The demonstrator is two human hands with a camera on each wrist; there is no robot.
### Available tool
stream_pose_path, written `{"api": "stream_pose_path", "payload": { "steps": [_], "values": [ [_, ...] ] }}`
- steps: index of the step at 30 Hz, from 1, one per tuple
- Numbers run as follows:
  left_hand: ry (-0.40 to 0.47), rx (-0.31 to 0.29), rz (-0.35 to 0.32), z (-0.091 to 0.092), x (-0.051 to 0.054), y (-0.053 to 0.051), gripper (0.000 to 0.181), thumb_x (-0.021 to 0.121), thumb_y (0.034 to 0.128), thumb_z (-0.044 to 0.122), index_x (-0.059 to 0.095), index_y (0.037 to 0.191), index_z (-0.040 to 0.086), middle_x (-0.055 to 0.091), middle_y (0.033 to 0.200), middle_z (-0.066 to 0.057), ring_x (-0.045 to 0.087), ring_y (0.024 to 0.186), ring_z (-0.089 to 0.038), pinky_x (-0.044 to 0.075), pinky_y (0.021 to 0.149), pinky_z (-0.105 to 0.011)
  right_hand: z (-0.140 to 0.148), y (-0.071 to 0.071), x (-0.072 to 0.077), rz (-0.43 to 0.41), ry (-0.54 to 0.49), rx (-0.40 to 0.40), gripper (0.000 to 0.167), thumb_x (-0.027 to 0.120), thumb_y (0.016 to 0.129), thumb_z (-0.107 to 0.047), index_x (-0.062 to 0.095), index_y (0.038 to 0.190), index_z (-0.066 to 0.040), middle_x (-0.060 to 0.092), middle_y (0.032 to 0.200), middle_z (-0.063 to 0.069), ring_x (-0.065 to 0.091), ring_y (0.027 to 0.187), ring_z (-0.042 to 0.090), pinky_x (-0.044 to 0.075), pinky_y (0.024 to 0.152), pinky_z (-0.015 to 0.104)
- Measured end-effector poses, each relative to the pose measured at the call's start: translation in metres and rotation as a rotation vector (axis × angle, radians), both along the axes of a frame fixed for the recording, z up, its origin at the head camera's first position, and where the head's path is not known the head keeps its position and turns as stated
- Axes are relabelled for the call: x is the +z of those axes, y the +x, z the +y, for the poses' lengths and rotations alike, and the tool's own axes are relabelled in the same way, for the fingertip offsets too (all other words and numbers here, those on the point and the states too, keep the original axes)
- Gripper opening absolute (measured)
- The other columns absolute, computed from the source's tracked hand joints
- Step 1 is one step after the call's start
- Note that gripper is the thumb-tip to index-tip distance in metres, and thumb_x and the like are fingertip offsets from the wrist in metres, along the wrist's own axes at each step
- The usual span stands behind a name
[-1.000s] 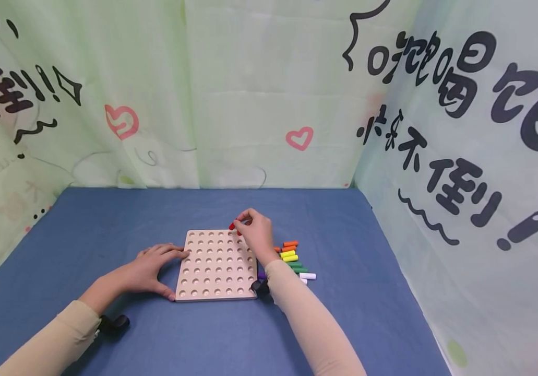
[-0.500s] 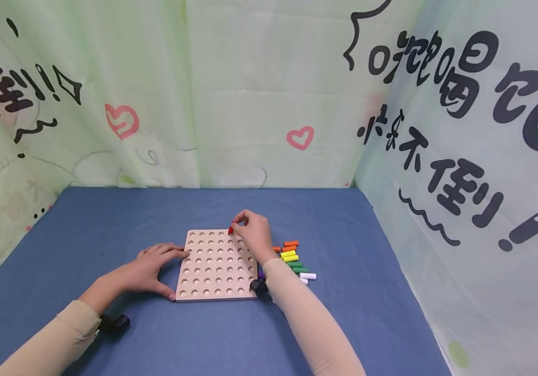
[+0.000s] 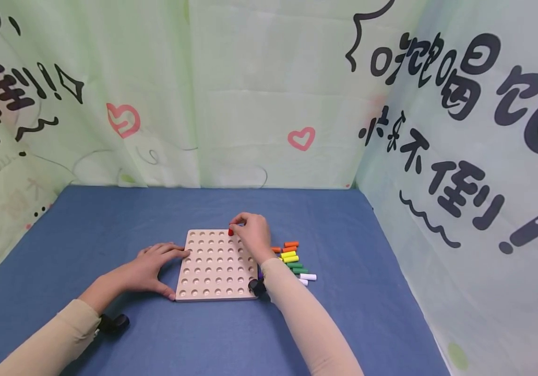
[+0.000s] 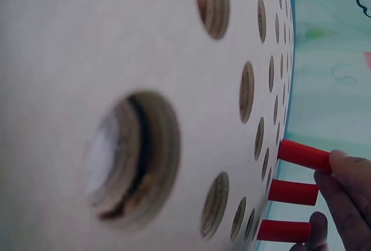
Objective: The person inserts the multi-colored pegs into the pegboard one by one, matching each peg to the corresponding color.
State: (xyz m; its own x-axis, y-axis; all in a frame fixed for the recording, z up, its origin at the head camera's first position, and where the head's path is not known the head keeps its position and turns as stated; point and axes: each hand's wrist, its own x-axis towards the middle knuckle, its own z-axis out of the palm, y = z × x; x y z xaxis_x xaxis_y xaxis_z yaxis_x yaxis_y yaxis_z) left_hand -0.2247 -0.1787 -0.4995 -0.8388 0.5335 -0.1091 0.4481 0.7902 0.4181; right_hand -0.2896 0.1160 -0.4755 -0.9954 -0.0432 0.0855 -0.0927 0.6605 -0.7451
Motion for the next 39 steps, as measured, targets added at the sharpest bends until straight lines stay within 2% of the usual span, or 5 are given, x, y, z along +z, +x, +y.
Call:
{"api": "stream_pose_path", "payload": {
  "steps": [7, 16, 22, 28, 39],
  "values": [
    [0.002, 0.000, -0.002, 0.001, 0.001, 0.000, 0.108, 0.086, 0.0643, 0.072, 0.050, 0.153, 0.022, 0.046, 0.156, -0.013, 0.037, 0.145, -0.043, 0.026, 0.107, -0.079, 0.002, 0.000, 0.001, -0.017, 0.012, 0.007, 0.008, 0.074, 0.097, -0.023, 0.080, 0.094, -0.019, 0.070, 0.087, -0.003, 0.061, 0.076, 0.018, 0.049, 0.066, 0.032],
    [0.009, -0.004, 0.000, 0.001, 0.001, 0.003, 0.109, 0.087, 0.0647, 0.070, 0.050, 0.154, 0.021, 0.046, 0.155, -0.014, 0.037, 0.145, -0.042, 0.026, 0.108, -0.078, 0.004, 0.002, 0.001, -0.012, 0.015, 0.024, 0.010, 0.072, 0.099, -0.023, 0.081, 0.100, -0.019, 0.071, 0.088, 0.000, 0.060, 0.072, 0.018, 0.046, 0.060, 0.031],
    [0.011, -0.011, 0.006, 0.000, 0.001, 0.005, 0.106, 0.088, 0.0662, 0.067, 0.050, 0.154, 0.021, 0.046, 0.155, -0.014, 0.037, 0.146, -0.042, 0.026, 0.108, -0.078, 0.008, 0.003, 0.000, 0.004, -0.015, 0.031, 0.011, 0.071, 0.099, -0.023, 0.080, 0.104, -0.019, 0.071, 0.091, 0.000, 0.060, 0.080, 0.019, 0.049, 0.067, 0.033],
    [0.004, -0.005, 0.000, 0.000, 0.002, 0.004, 0.107, 0.088, 0.0656, 0.068, 0.049, 0.154, 0.021, 0.046, 0.156, -0.015, 0.037, 0.145, -0.043, 0.025, 0.108, -0.079, 0.014, 0.006, 0.005, 0.002, -0.048, 0.024, 0.010, 0.071, 0.099, -0.024, 0.079, 0.105, -0.019, 0.071, 0.100, 0.002, 0.059, 0.087, 0.021, 0.050, 0.064, 0.031],
    [0.004, -0.009, 0.017, 0.000, 0.000, 0.003, 0.108, 0.088, 0.0651, 0.068, 0.050, 0.154, 0.021, 0.047, 0.156, -0.015, 0.037, 0.146, -0.043, 0.025, 0.108, -0.079, 0.039, 0.012, 0.010, 0.029, 0.022, 0.005, 0.012, 0.071, 0.099, -0.021, 0.079, 0.107, -0.015, 0.074, 0.104, 0.005, 0.065, 0.097, 0.024, 0.053, 0.071, 0.033]
  ]
}}
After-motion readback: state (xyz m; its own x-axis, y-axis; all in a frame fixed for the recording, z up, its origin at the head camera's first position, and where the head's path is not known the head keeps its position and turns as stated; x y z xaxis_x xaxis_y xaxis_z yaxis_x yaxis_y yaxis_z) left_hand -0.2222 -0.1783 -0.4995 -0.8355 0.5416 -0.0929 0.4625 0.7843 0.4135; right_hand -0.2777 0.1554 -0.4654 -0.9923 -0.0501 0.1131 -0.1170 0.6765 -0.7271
